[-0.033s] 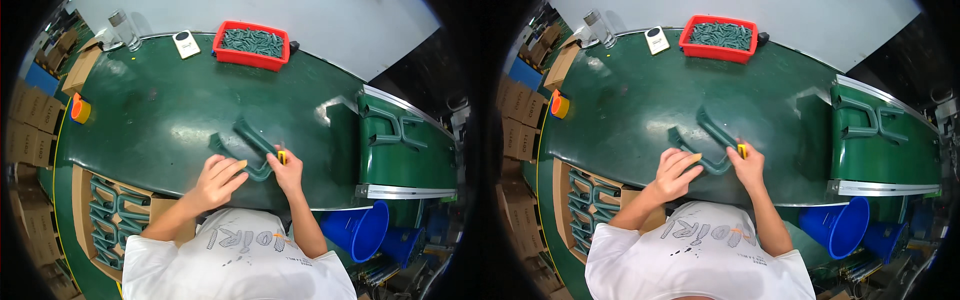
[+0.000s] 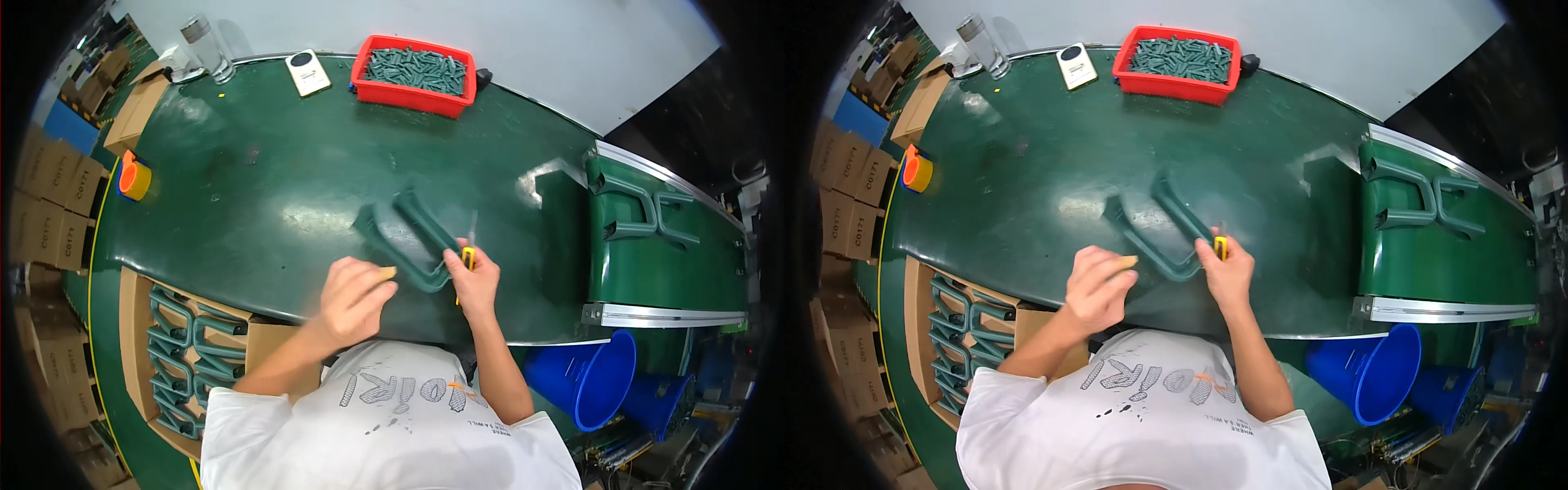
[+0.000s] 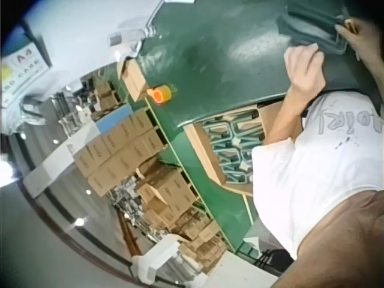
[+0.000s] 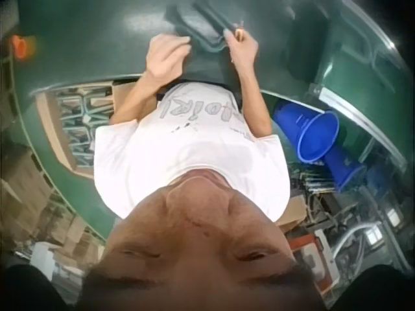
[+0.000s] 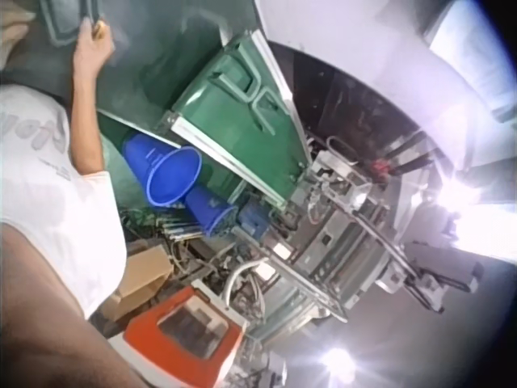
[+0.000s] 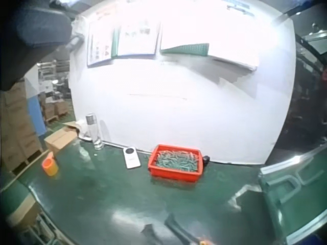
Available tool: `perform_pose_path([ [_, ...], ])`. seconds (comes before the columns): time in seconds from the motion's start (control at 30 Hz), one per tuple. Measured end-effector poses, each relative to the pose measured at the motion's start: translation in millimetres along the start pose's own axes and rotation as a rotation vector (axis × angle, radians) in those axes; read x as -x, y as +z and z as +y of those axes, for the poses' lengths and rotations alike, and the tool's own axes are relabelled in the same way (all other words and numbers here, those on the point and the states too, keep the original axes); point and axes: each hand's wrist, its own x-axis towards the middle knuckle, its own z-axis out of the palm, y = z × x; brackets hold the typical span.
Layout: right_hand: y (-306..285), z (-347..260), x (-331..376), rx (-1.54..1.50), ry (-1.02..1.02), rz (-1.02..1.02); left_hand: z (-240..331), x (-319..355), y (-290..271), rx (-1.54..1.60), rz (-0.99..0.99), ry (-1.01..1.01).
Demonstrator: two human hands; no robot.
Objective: Deburring and cleaning edges of green plastic handles using a small hand tool at a workbench.
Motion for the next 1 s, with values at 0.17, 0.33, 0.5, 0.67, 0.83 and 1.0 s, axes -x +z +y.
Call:
perform_pose_path([
  [0.17, 16.9, -2.4, 19.7, -0.146, -0.028, 0.056, 34.4, 14.7, 52.1, 0.99, 0.491, -0.995],
  [0.33, 24.9, 0.6, 37.4, -0.099, -0.107, -0.115, 26.1, 12.1, 64.7, 1.004, 0.703, -1.173],
  [0.5, 21.7, 6.5, 34.7, -0.11, -0.064, -0.069, 53.3, 1.9, 71.1, 0.891, 0.708, -1.047],
  [0.67, 33.2, 5.7, 34.7, -0.407, 0.033, -0.01, 50.9, 2.6, 88.9, 0.684, 0.555, -0.744],
  [0.83, 39.6, 8.9, 35.3, -0.507, 0.07, 0.079, 47.5, 8.5, 95.4, 0.574, 0.462, -0.578],
  [1.0, 39.8, 13.9, 28.0, -0.462, -0.015, 0.094, 59.1, 14.5, 90.8, 0.636, 0.46, -0.602],
])
